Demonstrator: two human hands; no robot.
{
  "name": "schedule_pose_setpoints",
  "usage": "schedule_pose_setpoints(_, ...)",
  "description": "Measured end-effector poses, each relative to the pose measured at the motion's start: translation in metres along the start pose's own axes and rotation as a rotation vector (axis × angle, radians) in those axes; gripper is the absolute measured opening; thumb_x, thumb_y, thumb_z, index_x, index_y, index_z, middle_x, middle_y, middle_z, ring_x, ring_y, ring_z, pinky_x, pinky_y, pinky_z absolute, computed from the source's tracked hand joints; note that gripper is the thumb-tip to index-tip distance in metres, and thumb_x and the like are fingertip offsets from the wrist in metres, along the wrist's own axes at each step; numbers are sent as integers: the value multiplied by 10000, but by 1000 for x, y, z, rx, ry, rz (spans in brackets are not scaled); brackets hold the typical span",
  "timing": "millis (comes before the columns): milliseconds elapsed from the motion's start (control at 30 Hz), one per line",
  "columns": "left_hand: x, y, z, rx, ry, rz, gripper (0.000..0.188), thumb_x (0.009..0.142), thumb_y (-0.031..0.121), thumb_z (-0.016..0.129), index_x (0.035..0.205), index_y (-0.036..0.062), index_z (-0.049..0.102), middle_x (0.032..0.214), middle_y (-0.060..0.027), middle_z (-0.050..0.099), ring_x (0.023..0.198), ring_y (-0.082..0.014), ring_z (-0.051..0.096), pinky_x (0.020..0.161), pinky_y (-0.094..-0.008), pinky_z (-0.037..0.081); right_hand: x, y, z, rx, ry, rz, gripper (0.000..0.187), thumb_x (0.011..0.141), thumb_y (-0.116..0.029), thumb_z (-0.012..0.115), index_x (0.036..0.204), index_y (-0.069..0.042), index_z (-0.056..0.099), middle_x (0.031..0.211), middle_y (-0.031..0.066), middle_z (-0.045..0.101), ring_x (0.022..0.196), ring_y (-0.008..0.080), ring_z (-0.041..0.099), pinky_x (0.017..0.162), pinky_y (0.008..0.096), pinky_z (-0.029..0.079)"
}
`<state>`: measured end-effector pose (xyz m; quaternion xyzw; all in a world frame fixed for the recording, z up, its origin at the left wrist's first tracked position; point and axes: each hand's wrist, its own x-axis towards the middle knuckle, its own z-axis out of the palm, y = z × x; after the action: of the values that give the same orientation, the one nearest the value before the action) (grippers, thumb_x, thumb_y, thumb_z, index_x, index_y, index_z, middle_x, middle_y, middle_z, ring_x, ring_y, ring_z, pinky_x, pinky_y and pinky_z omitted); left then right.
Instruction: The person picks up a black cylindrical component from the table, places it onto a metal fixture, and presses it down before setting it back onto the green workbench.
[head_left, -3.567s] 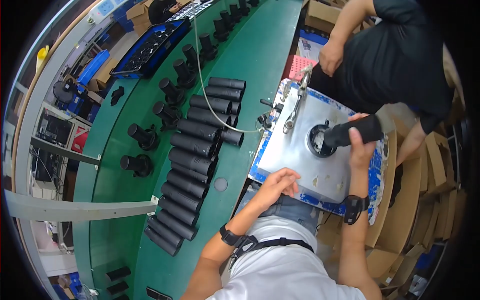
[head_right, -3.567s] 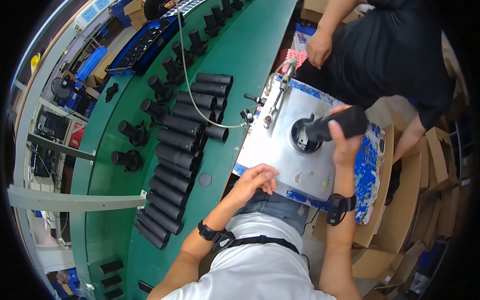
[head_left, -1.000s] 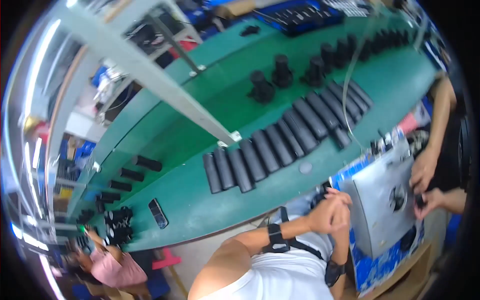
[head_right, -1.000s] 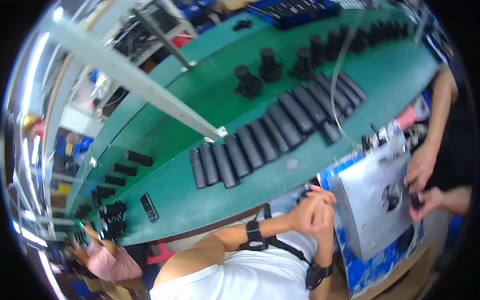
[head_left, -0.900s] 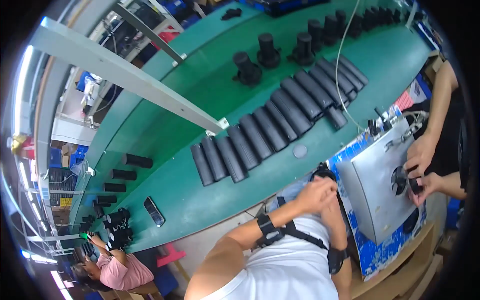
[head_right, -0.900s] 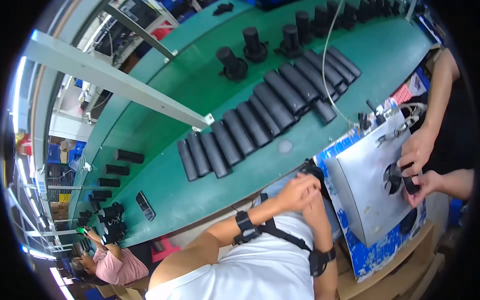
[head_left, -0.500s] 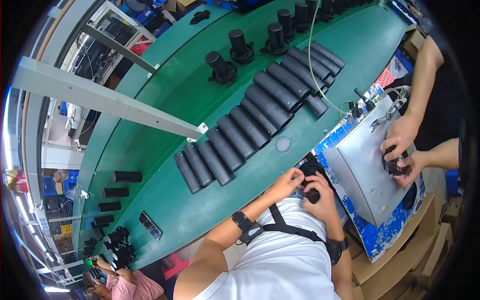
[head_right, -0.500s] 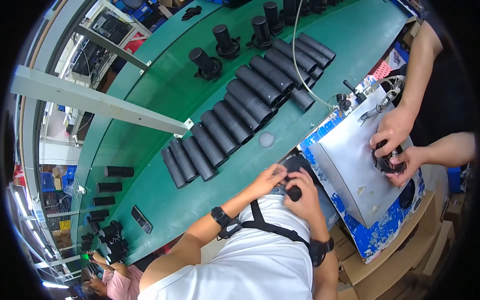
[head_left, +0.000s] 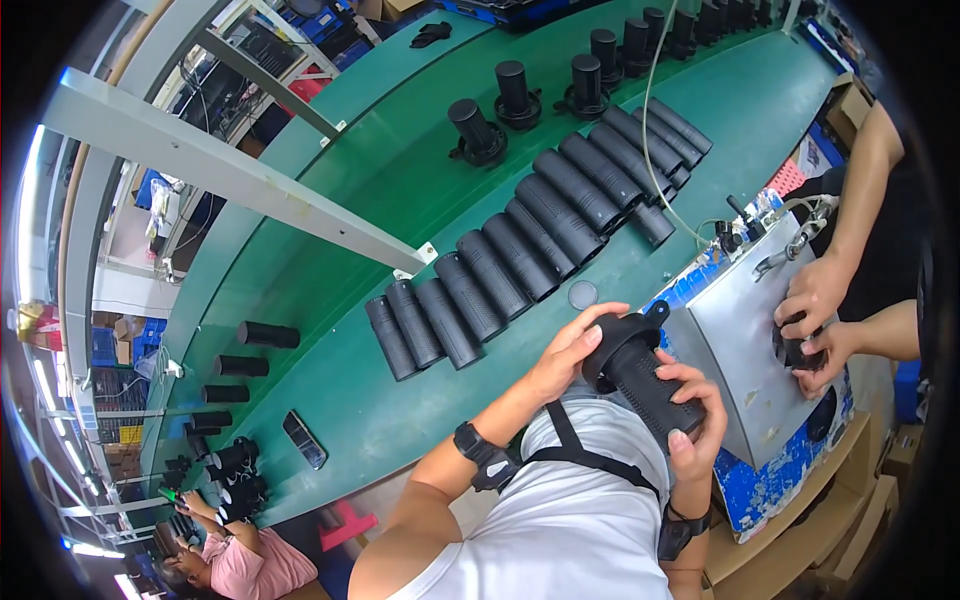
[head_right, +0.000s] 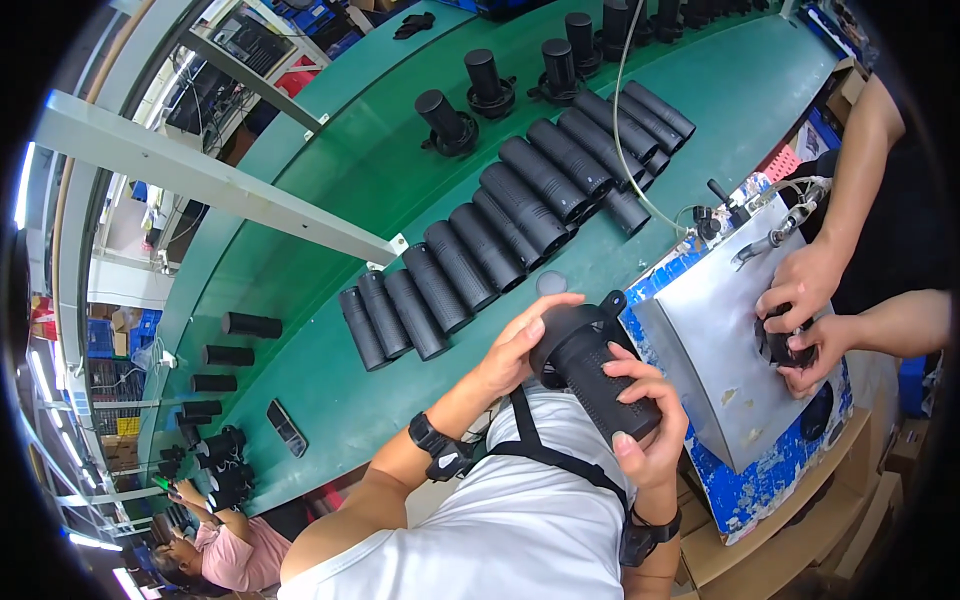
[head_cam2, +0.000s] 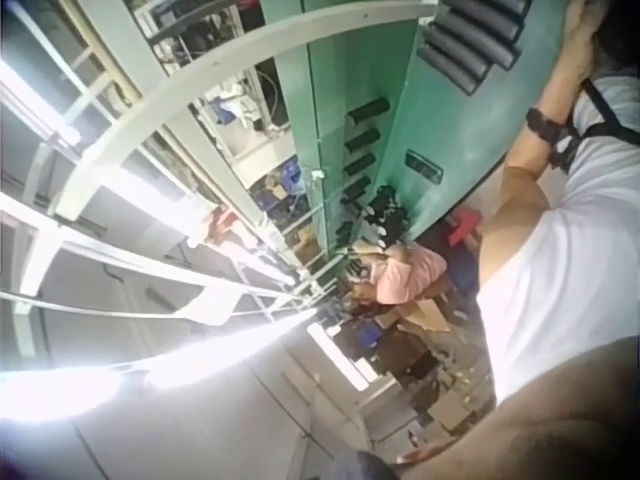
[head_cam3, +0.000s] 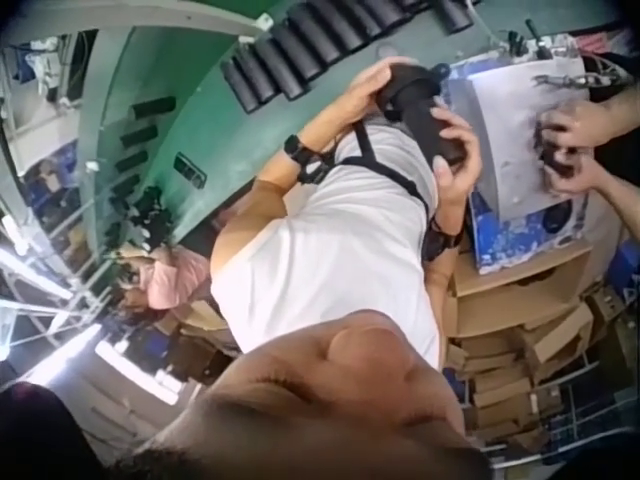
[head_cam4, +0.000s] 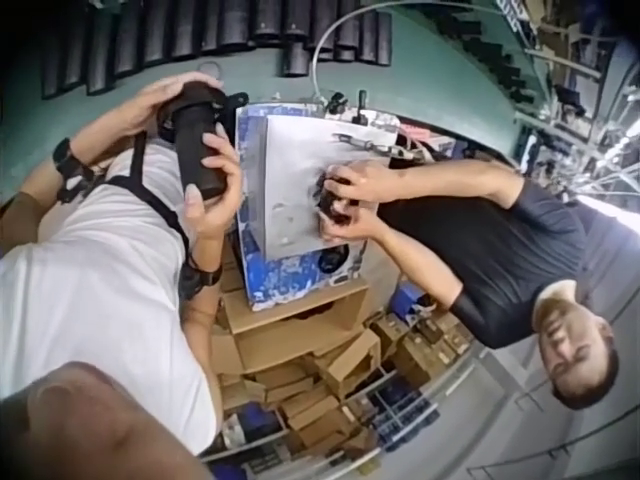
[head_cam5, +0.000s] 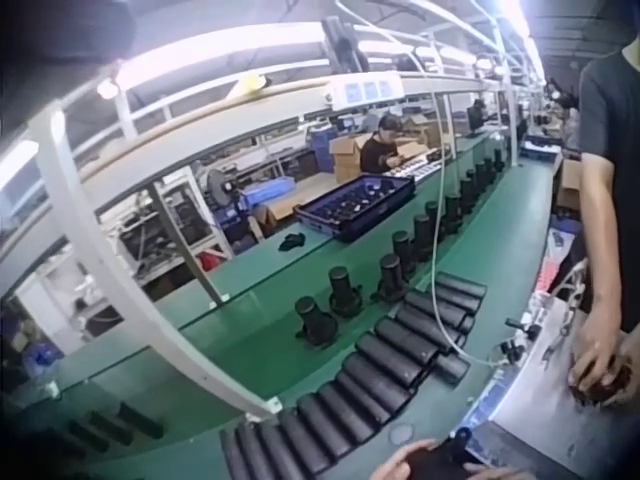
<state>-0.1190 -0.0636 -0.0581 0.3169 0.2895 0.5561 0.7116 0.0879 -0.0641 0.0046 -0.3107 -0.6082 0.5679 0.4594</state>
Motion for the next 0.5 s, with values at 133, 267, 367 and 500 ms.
schedule_pose_setpoints(133, 11, 15, 7, 269, 107, 176, 494, 980, 368, 450, 1320, 10, 455, 1271, -98, 519, 1210, -200, 479, 1036, -317, 350, 7, -6, 0, -10, -5, -60, 453, 784, -405, 638, 946, -25, 451, 1123, 250, 557, 1199, 440, 485, 1049, 524, 319)
schedule_pose_setpoints(267, 1, 48, 20, 885, 331, 502, 448, 832, 158, 615, 1245, 7, 531, 1245, -139, 565, 1197, -291, 518, 1021, -401, 382, 18, -9, 0, -10, 58, -75, 429, 760, -361, 679, 931, -18, 487, 1111, 246, 589, 1197, 418, 501, 1030, 499, 350)
schedule_pose_setpoints(367, -13, 81, 51, 1416, -84, 673, 581, 677, 87, 686, 1238, 24, 550, 1288, -157, 549, 1199, -373, 517, 1026, -486, 370, 20, -8, 0, -14, 38, 1, 471, 766, -384, 684, 982, -14, 489, 1166, 237, 562, 1229, 374, 480, 1037, 476, 351)
schedule_pose_setpoints(500, -3, 51, 53, 1478, -144, 594, 719, 669, 223, 764, 1303, 32, 486, 1281, -164, 552, 1192, -348, 531, 1009, -442, 396, 15, -19, 7, 95, 171, 96, 661, 787, -408, 685, 1229, 15, 434, 1336, 223, 449, 1265, 316, 448, 1029, 426, 383)
